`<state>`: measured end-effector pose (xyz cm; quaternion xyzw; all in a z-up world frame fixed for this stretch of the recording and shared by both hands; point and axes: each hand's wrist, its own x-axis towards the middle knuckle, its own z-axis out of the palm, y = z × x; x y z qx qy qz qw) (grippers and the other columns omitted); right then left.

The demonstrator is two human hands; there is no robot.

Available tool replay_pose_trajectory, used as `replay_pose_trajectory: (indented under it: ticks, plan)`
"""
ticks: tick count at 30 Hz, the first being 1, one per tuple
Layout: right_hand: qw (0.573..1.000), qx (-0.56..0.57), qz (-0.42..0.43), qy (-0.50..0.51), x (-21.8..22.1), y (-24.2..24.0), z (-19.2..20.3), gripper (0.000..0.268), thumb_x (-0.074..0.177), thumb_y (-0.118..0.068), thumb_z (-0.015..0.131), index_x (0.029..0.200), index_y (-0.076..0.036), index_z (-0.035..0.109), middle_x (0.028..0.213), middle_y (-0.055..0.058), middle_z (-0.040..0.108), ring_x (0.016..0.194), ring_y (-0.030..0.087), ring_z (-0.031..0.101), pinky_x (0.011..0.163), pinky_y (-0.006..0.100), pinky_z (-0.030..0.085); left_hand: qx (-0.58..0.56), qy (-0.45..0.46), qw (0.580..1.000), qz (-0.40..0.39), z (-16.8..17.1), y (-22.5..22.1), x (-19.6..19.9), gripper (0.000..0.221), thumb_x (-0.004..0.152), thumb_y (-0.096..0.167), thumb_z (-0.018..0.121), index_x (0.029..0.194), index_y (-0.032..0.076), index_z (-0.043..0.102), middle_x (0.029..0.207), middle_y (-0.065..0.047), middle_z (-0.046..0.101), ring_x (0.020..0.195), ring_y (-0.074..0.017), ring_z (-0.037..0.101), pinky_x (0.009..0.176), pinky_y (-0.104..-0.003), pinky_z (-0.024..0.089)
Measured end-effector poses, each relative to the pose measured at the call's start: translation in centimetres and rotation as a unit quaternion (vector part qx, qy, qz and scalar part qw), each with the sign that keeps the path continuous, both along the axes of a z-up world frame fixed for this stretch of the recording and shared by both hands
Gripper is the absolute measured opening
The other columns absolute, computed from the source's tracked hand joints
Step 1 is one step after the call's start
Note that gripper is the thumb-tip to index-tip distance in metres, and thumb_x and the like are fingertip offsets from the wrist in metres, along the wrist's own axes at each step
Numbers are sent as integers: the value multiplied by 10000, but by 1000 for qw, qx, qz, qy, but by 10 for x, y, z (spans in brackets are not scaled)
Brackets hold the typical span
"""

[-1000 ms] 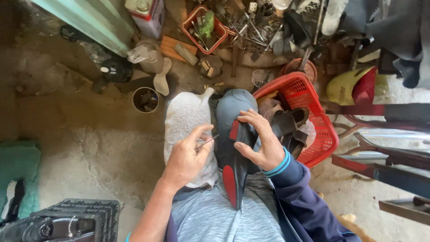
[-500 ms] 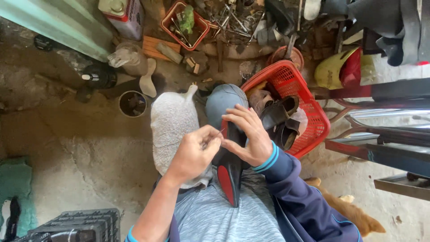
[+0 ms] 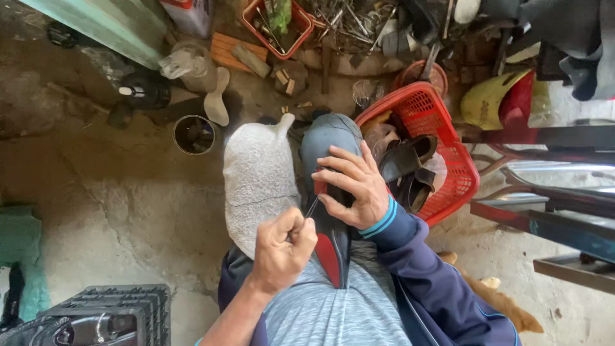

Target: Hand-stitching a shoe sole to the upper part of a shoe using a stitching awl and thread

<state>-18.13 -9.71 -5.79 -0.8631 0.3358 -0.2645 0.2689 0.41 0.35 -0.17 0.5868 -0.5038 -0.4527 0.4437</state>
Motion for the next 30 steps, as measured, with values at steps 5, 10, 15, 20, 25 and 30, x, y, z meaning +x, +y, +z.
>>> replay_pose_trajectory:
  ticks: [5, 10, 15, 20, 25, 30]
  plan:
    - [999, 48, -1, 17, -5, 2, 2, 423, 940, -308, 700, 1343, -193, 644, 1403, 65, 648, 1434, 297, 527, 1268, 580, 130, -31, -62, 997, -39, 5, -5, 17, 361, 1000, 170, 607, 697, 125, 416, 605, 13, 398, 513, -103, 352, 490, -313, 325]
    - [990, 76, -105, -53, -4, 10, -10, 670, 828, -397, 839, 1401, -117, 631, 1413, 65, 644, 1423, 309, 510, 1267, 465, 188, -20, -84, 996, -3, 16, -19, 34, 410, 1027, 271, 652, 657, 111, 581, 615, -86, 553, 541, -197, 574, 556, -286, 482]
    - [987, 90, -118, -60, -5, 15, -5, 669, 847, -427, 824, 1402, -109, 628, 1415, 93, 634, 1422, 360, 495, 1242, 520, 230, -21, 28, 999, -19, 17, -22, 26, 336, 991, 244, 702, 699, 87, 650, 902, -86, 697, 734, -165, 629, 676, -298, 510]
    - [985, 94, -128, -74, -3, 16, -8, 660, 860, -450, 812, 1398, -113, 633, 1410, 91, 635, 1419, 369, 492, 1230, 541, 251, -13, 192, 981, -27, -2, -35, 15, 388, 1019, 204, 674, 652, 85, 634, 821, -80, 667, 735, -146, 614, 683, -281, 503]
    - [983, 85, -129, -95, -3, 16, -9, 635, 866, -444, 810, 1366, -90, 640, 1395, 110, 640, 1410, 386, 495, 1218, 545, 279, -25, 315, 946, -75, 1, -54, 9, 479, 1055, 82, 482, 1534, 109, 470, 1365, -219, 677, 599, -84, 683, 438, -160, 445]
    - [982, 94, -124, -106, -5, 15, -7, 632, 866, -425, 813, 1371, -87, 642, 1385, 117, 642, 1408, 389, 493, 1211, 551, 305, 0, -84, 992, -89, -1, -65, 3, 564, 1056, -4, 408, 1583, -91, 228, 1403, -359, 570, 581, -185, 688, 534, -285, 567]
